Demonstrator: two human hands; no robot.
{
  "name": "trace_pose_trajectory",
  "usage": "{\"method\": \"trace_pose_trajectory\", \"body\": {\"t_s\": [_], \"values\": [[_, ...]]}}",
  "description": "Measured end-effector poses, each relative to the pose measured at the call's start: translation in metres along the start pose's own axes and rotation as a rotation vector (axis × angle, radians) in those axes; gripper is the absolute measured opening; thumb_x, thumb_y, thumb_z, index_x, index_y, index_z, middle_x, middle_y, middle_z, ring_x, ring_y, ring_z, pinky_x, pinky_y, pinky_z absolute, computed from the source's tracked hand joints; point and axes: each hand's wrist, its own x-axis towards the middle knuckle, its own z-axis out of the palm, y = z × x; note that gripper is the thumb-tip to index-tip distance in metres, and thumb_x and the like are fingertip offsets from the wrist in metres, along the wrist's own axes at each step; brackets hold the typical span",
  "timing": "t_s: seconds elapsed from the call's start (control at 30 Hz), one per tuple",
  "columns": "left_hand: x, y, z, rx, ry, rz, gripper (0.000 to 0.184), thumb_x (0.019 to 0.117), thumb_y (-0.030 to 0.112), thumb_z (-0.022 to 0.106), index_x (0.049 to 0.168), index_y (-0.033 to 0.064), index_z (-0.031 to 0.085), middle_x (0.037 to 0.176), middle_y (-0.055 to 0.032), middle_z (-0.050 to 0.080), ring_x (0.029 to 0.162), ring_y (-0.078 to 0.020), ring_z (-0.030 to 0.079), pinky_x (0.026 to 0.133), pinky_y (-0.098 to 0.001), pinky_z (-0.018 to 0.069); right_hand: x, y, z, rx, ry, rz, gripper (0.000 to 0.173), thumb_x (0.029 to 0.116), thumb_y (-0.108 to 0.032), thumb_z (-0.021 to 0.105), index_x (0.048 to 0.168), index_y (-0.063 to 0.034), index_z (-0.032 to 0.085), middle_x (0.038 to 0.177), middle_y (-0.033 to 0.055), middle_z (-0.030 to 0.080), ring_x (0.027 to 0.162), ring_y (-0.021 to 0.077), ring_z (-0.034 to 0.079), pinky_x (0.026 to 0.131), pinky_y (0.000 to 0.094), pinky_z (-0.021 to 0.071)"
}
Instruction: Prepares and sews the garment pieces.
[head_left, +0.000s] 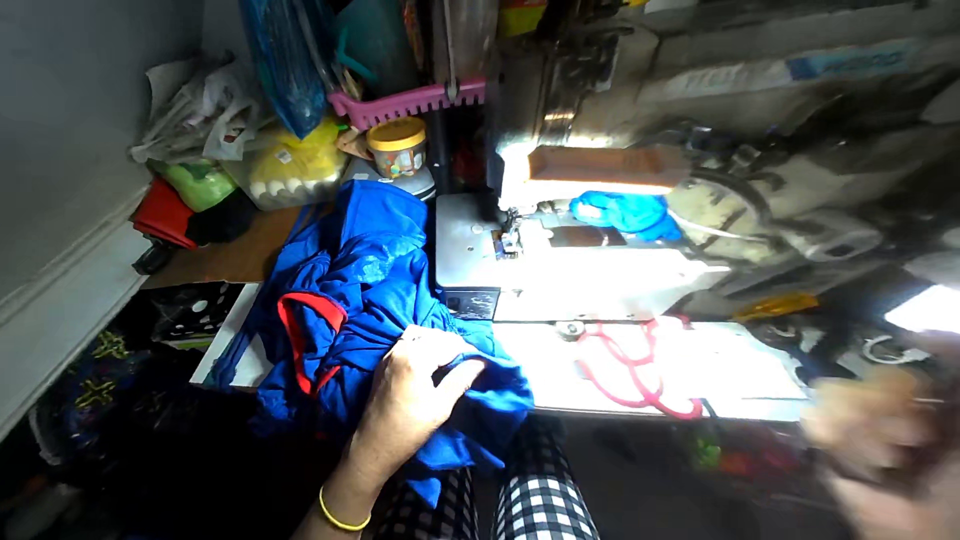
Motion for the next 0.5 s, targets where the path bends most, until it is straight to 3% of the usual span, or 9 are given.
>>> {"method": "trace_pose_trajectory", "body": {"t_s": [0.03, 0.07, 0.1, 0.17, 0.2, 0.27, 0.33, 0.4, 0.5], "values": [[0.0, 0.001, 0.002, -0.001, 0.027, -0.008, 0.024, 0.0984, 0.037, 0.063, 0.094, 0.0202, 0.08, 0.097, 0.0095, 0.073, 0.1, -0.0027, 0.065, 0.087, -0.0258, 0.0546, -0.005, 0.012, 0.014, -0.089, -0.075, 0.039, 0.025, 0.1061, -0.049, 0.044, 0.111, -0.0369, 0.065, 0.065, -0.0192, 0.056, 0.049, -0.0059, 0.048, 0.045, 0.0135, 0.0424], [0.001, 0.002, 0.003, 0.001, 0.052, -0.013, 0.025, 0.0985, 0.036, 0.062, 0.094, 0.0181, 0.079, 0.094, 0.0078, 0.073, 0.097, -0.0029, 0.066, 0.085, -0.0253, 0.0546, -0.012, 0.027, 0.029, -0.155, -0.138, 0.069, 0.022, 0.1038, -0.049, 0.05, 0.116, -0.0362, 0.063, 0.067, -0.0199, 0.056, 0.051, -0.0058, 0.049, 0.047, 0.0148, 0.0437], [0.001, 0.003, 0.004, -0.005, 0.068, -0.016, 0.024, 0.0984, 0.034, 0.062, 0.094, 0.0169, 0.079, 0.094, 0.0068, 0.073, 0.096, -0.003, 0.066, 0.085, -0.0247, 0.0547, -0.021, 0.042, 0.046, -0.223, -0.178, 0.104, 0.023, 0.1017, -0.044, 0.057, 0.116, -0.0266, 0.059, 0.07, -0.0187, 0.057, 0.054, -0.0055, 0.05, 0.049, 0.0159, 0.0448], [0.002, 0.005, 0.006, -0.041, 0.091, -0.013, 0.021, 0.0977, 0.03, 0.063, 0.095, 0.0158, 0.079, 0.095, 0.0067, 0.073, 0.098, -0.0018, 0.066, 0.087, -0.0224, 0.0542, -0.035, 0.069, 0.08, -0.434, -0.269, 0.119, 0.057, 0.0885, -0.046, 0.072, 0.123, -0.0025, 0.059, 0.078, -0.0131, 0.06, 0.06, -0.0065, 0.053, 0.053, 0.0151, 0.0481], [0.001, 0.005, 0.006, -0.07, 0.101, -0.014, 0.02, 0.0975, 0.028, 0.064, 0.095, 0.0149, 0.079, 0.096, 0.0062, 0.073, 0.098, -0.0015, 0.066, 0.087, -0.0213, 0.0543, -0.04, 0.083, 0.093, -0.496, -0.33, 0.11, 0.059, 0.0861, -0.047, 0.076, 0.12, -0.0003, 0.064, 0.082, -0.0092, 0.064, 0.066, -0.005, 0.056, 0.058, 0.0162, 0.0506], [-0.001, 0.003, 0.003, -0.113, 0.109, -0.013, 0.018, 0.0973, 0.022, 0.063, 0.097, 0.0128, 0.078, 0.098, 0.0044, 0.074, 0.098, -0.0016, 0.067, 0.087, -0.0204, 0.056, -0.049, 0.105, 0.107, -0.502, -0.429, 0.127, 0.034, 0.0895, -0.034, 0.074, 0.104, -0.0032, 0.072, 0.081, -0.0044, 0.067, 0.07, -0.0017, 0.06, 0.064, 0.0201, 0.0536], [-0.005, -0.004, -0.004, -0.119, 0.072, 0.017, 0.02, 0.0985, 0.02, 0.059, 0.104, 0.0133, 0.078, 0.106, 0.0037, 0.074, 0.102, -0.0029, 0.068, 0.091, -0.0225, 0.0571, -0.049, 0.102, 0.101, -0.343, -0.535, 0.237, 0.018, 0.0973, -0.023, 0.062, 0.089, -0.0111, 0.071, 0.071, -0.0101, 0.06, 0.061, -0.0056, 0.052, 0.056, 0.0159, 0.0447], [-0.008, -0.013, -0.007, -0.094, 0.048, 0.092, 0.023, 0.0979, 0.016, 0.057, 0.109, 0.0101, 0.077, 0.113, -0.0006, 0.074, 0.109, -0.0059, 0.068, 0.097, -0.0237, 0.0558, -0.043, 0.086, 0.084, -0.003, -0.582, 0.268, 0.021, 0.1037, -0.029, 0.058, 0.09, -0.0175, 0.07, 0.07, -0.0155, 0.058, 0.056, -0.0098, 0.046, 0.05, 0.0103, 0.038], [-0.006, -0.005, -0.002, -0.032, -0.01, 0.151, 0.024, 0.0975, 0.009, 0.056, 0.11, -0.0009, 0.075, 0.114, -0.0131, 0.074, 0.114, -0.014, 0.066, 0.101, -0.0262, 0.0505, -0.041, 0.069, 0.079, 0.163, -0.492, 0.052, 0.023, 0.105, -0.034, 0.055, 0.098, -0.0228, 0.073, 0.086, -0.0163, 0.069, 0.074, -0.0117, 0.057, 0.065, 0.0095, 0.0466]]}}
